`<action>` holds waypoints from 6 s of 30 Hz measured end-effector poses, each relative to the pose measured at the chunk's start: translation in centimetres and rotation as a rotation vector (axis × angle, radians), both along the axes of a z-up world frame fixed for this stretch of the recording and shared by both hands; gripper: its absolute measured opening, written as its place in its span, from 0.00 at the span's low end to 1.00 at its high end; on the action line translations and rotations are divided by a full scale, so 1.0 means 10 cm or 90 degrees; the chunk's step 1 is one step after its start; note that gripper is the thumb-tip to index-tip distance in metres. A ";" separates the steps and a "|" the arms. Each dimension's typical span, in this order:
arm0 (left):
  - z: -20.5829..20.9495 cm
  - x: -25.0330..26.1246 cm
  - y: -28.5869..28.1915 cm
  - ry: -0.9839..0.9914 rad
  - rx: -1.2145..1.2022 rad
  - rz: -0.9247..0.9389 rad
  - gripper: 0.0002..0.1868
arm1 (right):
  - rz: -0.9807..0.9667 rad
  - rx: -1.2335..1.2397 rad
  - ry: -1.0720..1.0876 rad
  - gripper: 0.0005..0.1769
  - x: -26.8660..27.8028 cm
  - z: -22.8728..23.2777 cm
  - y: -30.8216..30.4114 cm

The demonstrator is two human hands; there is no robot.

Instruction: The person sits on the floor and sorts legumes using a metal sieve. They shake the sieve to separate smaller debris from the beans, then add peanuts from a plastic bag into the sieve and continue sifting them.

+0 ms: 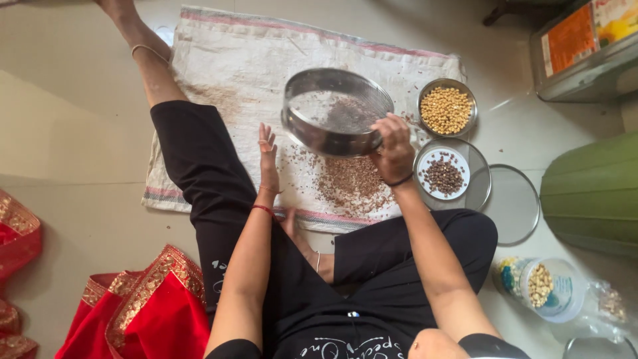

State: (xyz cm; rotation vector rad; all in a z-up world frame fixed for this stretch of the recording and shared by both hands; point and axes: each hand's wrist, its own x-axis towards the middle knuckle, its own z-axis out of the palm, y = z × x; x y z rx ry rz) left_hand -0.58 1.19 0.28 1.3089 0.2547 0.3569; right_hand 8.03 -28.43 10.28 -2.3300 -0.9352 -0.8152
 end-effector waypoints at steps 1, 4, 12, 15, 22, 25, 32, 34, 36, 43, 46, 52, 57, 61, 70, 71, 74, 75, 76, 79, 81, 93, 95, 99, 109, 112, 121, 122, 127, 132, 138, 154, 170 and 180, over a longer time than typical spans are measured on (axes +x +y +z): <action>0.00 -0.02 0.03 0.006 -0.015 0.000 0.50 | 0.008 -0.012 -0.019 0.33 -0.01 -0.04 0.02; -0.04 -0.04 0.12 -0.001 -0.086 0.007 0.50 | 0.031 -0.079 -0.118 0.29 -0.04 -0.25 0.19; -0.23 -0.06 0.18 0.040 -0.186 -0.052 0.49 | 0.048 -0.145 -0.108 0.25 -0.21 -0.49 0.29; -0.09 -0.08 0.13 -0.026 -0.174 -0.039 0.48 | 0.055 -0.124 -0.122 0.23 -0.24 -0.42 0.25; 0.01 -0.11 0.20 -0.041 -0.238 -0.011 0.47 | 0.111 -0.071 -0.186 0.21 -0.01 -0.62 0.46; -0.07 -0.09 0.17 0.000 -0.257 0.017 0.47 | 0.099 -0.127 -0.102 0.22 -0.06 -0.69 0.50; -0.06 -0.10 0.23 -0.053 -0.215 0.063 0.48 | 0.090 -0.051 -0.158 0.22 0.09 -0.64 0.52; -0.08 -0.07 0.24 -0.024 -0.251 0.090 0.48 | 0.094 -0.018 -0.202 0.22 0.13 -0.61 0.56; -0.13 -0.07 0.24 0.009 -0.262 0.102 0.48 | 0.101 -0.070 -0.182 0.22 0.16 -0.62 0.63; -0.33 -0.04 0.30 0.002 -0.265 0.089 0.48 | 0.071 -0.038 -0.059 0.25 0.33 -0.47 0.72; -0.33 -0.04 0.31 -0.015 -0.253 0.088 0.47 | 0.011 0.135 0.069 0.29 0.29 -0.26 0.67; -0.31 -0.02 0.30 -0.014 -0.231 0.087 0.44 | 0.042 0.569 0.416 0.32 0.40 -0.21 0.27; -0.26 -0.04 0.25 -0.071 -0.168 0.215 0.40 | 0.001 0.778 0.764 0.31 0.16 -0.15 0.35; -0.04 -0.16 0.23 -0.145 -0.045 0.362 0.38 | -0.098 0.710 0.947 0.40 -0.01 -0.08 0.77; 0.15 -0.21 0.24 -0.113 0.023 0.395 0.34 | -0.204 0.421 0.959 0.41 0.14 -0.94 0.95; 0.13 -0.19 0.24 -0.107 0.006 0.393 0.33 | -0.170 0.398 0.919 0.40 0.14 -0.95 0.93; 0.05 -0.14 0.25 -0.163 -0.028 0.383 0.33 | -0.100 0.385 0.857 0.37 0.06 -0.72 0.91; 0.03 -0.14 0.24 -0.153 -0.018 0.385 0.33 | -0.093 0.418 0.878 0.38 0.01 -0.55 0.91; 0.01 -0.14 0.25 -0.142 -0.007 0.389 0.32 | -0.084 0.451 0.900 0.38 -0.03 -0.39 0.94; -0.05 -0.14 0.26 -0.138 -0.017 0.392 0.33 | -0.066 0.450 0.733 0.44 -0.10 -0.01 1.04; -0.09 -0.13 0.28 -0.140 -0.046 0.391 0.35 | -0.038 0.316 0.455 0.44 -0.07 0.04 1.15; -0.51 -0.02 0.48 -0.046 -0.333 0.321 0.48 | 0.139 -0.137 -0.184 0.24 0.20 -0.53 1.24; -0.53 0.00 0.45 -0.056 -0.363 0.304 0.48 | 0.116 -0.116 -0.148 0.24 0.22 -0.50 1.20; -0.44 -0.05 0.45 -0.052 -0.362 0.291 0.48 | 0.063 -0.020 -0.049 0.32 0.13 -0.28 1.09; -0.20 -0.10 0.26 0.003 -0.222 -0.018 0.46 | -0.018 0.557 0.756 0.35 -0.14 -0.24 0.25; -0.24 -0.13 0.18 0.017 -0.289 -0.096 0.42 | 0.023 0.592 0.792 0.30 -0.24 -0.69 0.06; -0.31 -0.12 0.29 0.092 -0.370 -0.048 0.33 | -0.202 0.134 0.675 0.27 -0.50 -1.10 -0.07; -0.29 -0.13 0.29 0.107 -0.354 -0.042 0.32 | -0.213 0.011 0.603 0.28 -0.53 -1.01 -0.06; -0.17 -0.13 0.25 0.188 -0.262 -0.031 0.31 | -0.302 -0.188 0.312 0.25 -0.70 -0.20 0.05; -0.16 -0.08 0.21 0.178 -0.285 -0.035 0.29 | 0.047 0.170 0.285 0.13 -0.77 -0.24 0.88; -0.29 -0.10 0.21 0.122 -0.341 -0.048 0.26 | 0.068 0.081 0.291 0.16 -0.59 -1.11 1.67; -0.21 -0.06 0.17 0.090 -0.336 -0.070 0.26 | 0.133 0.100 0.251 0.10 -0.33 -1.34 1.68; -0.02 -0.10 0.12 0.057 -0.254 -0.113 0.30 | 0.380 -0.037 0.219 0.19 -0.56 -0.66 1.33; 0.01 -0.11 0.12 0.035 -0.243 -0.139 0.30 | 0.474 -0.191 -0.004 0.19 -0.35 -0.76 1.30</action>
